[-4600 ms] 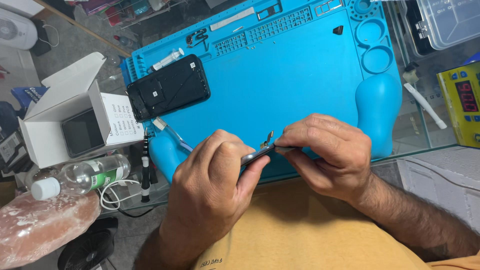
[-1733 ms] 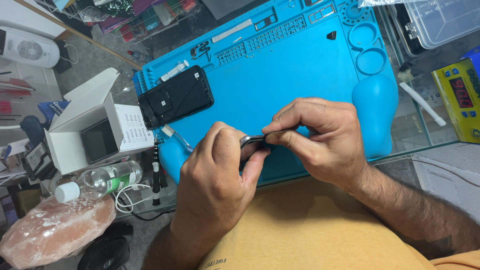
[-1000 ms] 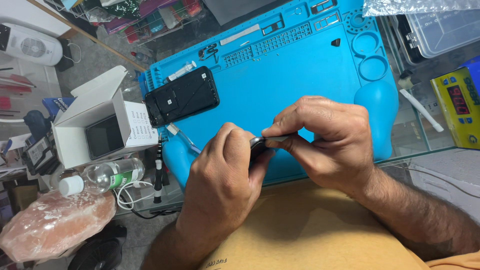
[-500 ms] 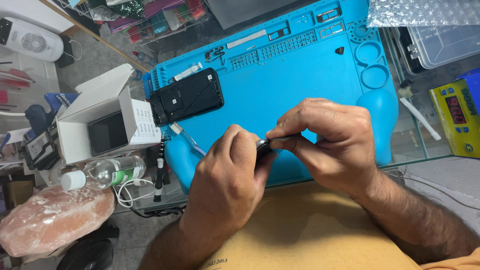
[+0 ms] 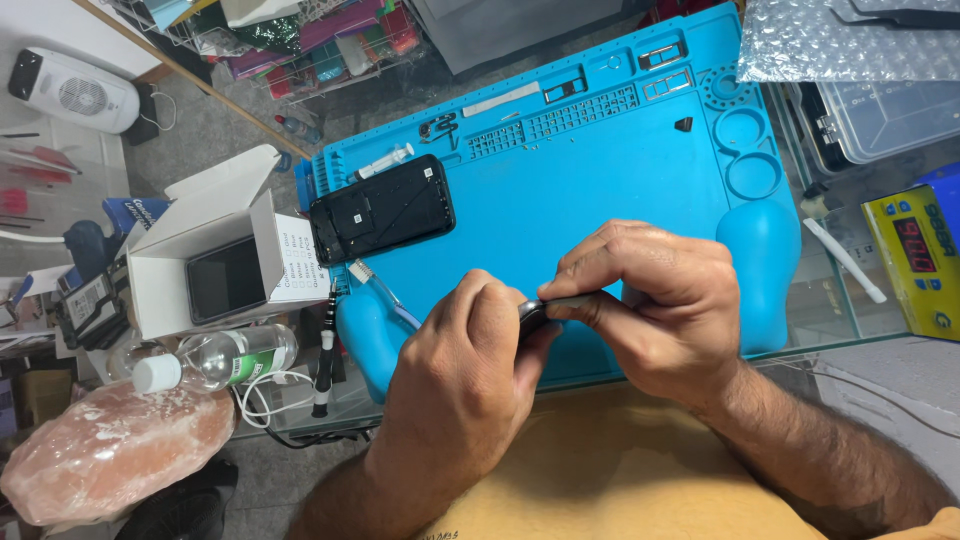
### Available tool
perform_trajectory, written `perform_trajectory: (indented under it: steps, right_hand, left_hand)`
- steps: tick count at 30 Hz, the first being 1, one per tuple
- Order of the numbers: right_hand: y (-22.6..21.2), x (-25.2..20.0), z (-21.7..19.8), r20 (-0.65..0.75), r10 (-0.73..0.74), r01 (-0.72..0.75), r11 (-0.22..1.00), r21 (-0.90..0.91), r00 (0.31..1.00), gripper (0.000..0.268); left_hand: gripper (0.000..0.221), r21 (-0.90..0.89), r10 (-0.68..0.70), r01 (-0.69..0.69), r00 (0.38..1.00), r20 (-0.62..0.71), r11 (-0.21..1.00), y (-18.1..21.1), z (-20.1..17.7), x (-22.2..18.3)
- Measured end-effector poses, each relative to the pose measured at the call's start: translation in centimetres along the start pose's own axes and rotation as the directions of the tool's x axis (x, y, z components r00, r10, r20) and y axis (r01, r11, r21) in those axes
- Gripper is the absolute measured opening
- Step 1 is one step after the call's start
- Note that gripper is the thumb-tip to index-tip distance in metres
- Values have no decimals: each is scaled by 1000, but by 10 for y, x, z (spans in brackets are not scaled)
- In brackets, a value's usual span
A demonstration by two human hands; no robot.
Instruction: The person uses a prying tool to separate the screen from the smartphone frame, working along the edges to release the adhesive. The person then lifts the screen assembly away from the body of the phone, exposing the internal components.
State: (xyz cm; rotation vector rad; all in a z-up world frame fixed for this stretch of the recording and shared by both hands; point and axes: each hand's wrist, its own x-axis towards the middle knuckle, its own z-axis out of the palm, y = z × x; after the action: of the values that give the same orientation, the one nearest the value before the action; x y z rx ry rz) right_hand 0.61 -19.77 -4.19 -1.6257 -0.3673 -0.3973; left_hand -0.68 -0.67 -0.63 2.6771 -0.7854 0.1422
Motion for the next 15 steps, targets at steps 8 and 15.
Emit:
perform_trajectory:
  steps: [8,15]
  right_hand:
    - [2,2,1,3,-6,6,1000,-20,1000,6]
    - [-2,-4,-16,43,55,-50,992,-114,998,7]
  left_hand:
    - [30,5,-16,16,1000,-6,1000,-1,1,2]
    - [39,-33,69,-68,997,44,997,0,-5,16]
